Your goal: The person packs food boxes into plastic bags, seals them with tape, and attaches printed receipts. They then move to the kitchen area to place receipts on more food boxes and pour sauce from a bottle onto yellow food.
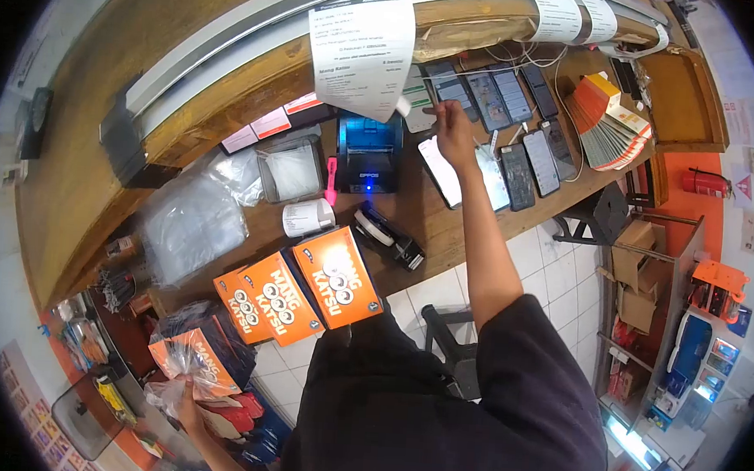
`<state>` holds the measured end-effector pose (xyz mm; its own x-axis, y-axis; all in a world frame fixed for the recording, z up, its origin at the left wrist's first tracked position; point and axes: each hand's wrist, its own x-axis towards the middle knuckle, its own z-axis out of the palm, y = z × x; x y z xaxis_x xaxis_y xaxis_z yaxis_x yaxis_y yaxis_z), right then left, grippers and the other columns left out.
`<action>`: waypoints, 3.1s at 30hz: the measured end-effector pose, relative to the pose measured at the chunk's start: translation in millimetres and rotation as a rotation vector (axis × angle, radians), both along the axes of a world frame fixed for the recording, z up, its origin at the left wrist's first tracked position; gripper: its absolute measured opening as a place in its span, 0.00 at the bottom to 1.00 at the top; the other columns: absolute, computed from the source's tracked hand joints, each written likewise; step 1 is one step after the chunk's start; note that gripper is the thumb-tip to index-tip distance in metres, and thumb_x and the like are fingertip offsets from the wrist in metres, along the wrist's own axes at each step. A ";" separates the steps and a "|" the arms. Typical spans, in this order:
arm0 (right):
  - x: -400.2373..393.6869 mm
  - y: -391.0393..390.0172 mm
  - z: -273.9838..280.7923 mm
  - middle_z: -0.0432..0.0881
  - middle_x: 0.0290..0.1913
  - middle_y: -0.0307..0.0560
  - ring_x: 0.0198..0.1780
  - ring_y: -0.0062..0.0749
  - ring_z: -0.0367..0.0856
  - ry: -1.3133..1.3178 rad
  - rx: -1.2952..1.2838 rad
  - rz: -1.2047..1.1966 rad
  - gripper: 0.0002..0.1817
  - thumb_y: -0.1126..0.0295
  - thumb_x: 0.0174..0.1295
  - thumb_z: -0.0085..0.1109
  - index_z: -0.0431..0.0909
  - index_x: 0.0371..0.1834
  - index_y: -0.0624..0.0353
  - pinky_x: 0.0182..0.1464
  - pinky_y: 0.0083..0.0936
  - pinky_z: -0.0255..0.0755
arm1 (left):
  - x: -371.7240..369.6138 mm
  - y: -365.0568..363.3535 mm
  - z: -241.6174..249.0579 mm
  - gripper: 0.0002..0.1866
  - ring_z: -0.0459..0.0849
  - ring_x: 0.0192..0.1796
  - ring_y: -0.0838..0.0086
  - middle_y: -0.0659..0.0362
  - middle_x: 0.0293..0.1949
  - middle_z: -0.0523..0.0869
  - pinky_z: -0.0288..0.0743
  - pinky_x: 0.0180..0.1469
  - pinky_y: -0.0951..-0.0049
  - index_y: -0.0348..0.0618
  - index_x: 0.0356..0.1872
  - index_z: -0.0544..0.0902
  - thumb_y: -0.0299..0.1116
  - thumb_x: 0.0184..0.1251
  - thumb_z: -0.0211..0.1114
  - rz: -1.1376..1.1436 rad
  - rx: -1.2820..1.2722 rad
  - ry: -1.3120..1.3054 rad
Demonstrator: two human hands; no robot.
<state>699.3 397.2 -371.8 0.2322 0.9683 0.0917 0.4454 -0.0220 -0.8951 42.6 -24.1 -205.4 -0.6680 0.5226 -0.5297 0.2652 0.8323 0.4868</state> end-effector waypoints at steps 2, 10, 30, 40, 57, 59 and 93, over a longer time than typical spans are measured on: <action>6.6 28.9 -30.4 0.86 0.41 0.56 0.37 0.50 0.81 -0.146 0.134 0.018 0.09 0.66 0.78 0.48 0.72 0.45 0.61 0.41 0.39 0.74 | 6.8 4.4 5.2 0.36 0.75 0.64 0.65 0.52 0.62 0.79 0.62 0.70 0.66 0.32 0.62 0.80 0.55 0.67 0.69 -0.020 0.008 0.006; -1.4 59.9 -51.4 0.81 0.42 0.58 0.45 0.63 0.74 -0.343 0.184 0.116 0.05 0.75 0.70 0.51 0.69 0.47 0.59 0.48 0.52 0.69 | -24.2 -16.0 -19.5 0.28 0.78 0.59 0.65 0.53 0.57 0.83 0.66 0.66 0.66 0.31 0.59 0.81 0.48 0.73 0.64 0.036 0.125 -0.114; -10.7 0.9 -33.4 0.81 0.40 0.62 0.46 0.63 0.77 -0.355 0.117 -0.023 0.07 0.70 0.72 0.52 0.73 0.46 0.62 0.48 0.52 0.72 | -24.6 -18.4 -23.6 0.24 0.80 0.56 0.66 0.55 0.54 0.84 0.69 0.63 0.65 0.33 0.56 0.82 0.45 0.70 0.68 0.009 0.201 -0.054; 8.8 8.5 -33.7 0.80 0.41 0.64 0.47 0.64 0.76 -0.361 0.097 -0.078 0.09 0.68 0.75 0.50 0.71 0.48 0.64 0.49 0.52 0.71 | 13.3 5.1 1.4 0.19 0.78 0.56 0.70 0.59 0.54 0.82 0.69 0.64 0.68 0.38 0.55 0.81 0.40 0.72 0.69 0.080 0.199 -0.120; -0.9 14.1 -29.4 0.83 0.41 0.63 0.46 0.62 0.75 -0.417 0.124 -0.128 0.08 0.71 0.74 0.51 0.73 0.46 0.66 0.50 0.52 0.70 | 7.4 3.3 -2.0 0.29 0.77 0.62 0.65 0.54 0.59 0.81 0.64 0.69 0.67 0.34 0.61 0.80 0.48 0.71 0.67 0.028 0.112 -0.052; 0.9 13.6 -32.3 0.83 0.42 0.63 0.46 0.62 0.75 -0.451 0.108 -0.125 0.08 0.71 0.73 0.51 0.72 0.46 0.66 0.50 0.52 0.69 | 1.0 -1.2 -6.5 0.32 0.76 0.63 0.64 0.53 0.61 0.81 0.63 0.70 0.67 0.33 0.63 0.79 0.51 0.70 0.67 0.014 0.082 -0.021; -6.8 37.2 -31.9 0.81 0.43 0.63 0.46 0.63 0.75 -0.302 0.134 -0.006 0.07 0.72 0.73 0.52 0.71 0.46 0.65 0.49 0.53 0.70 | -5.6 -5.0 -14.3 0.25 0.78 0.59 0.68 0.56 0.56 0.82 0.66 0.66 0.69 0.35 0.59 0.80 0.44 0.71 0.68 0.012 0.150 -0.038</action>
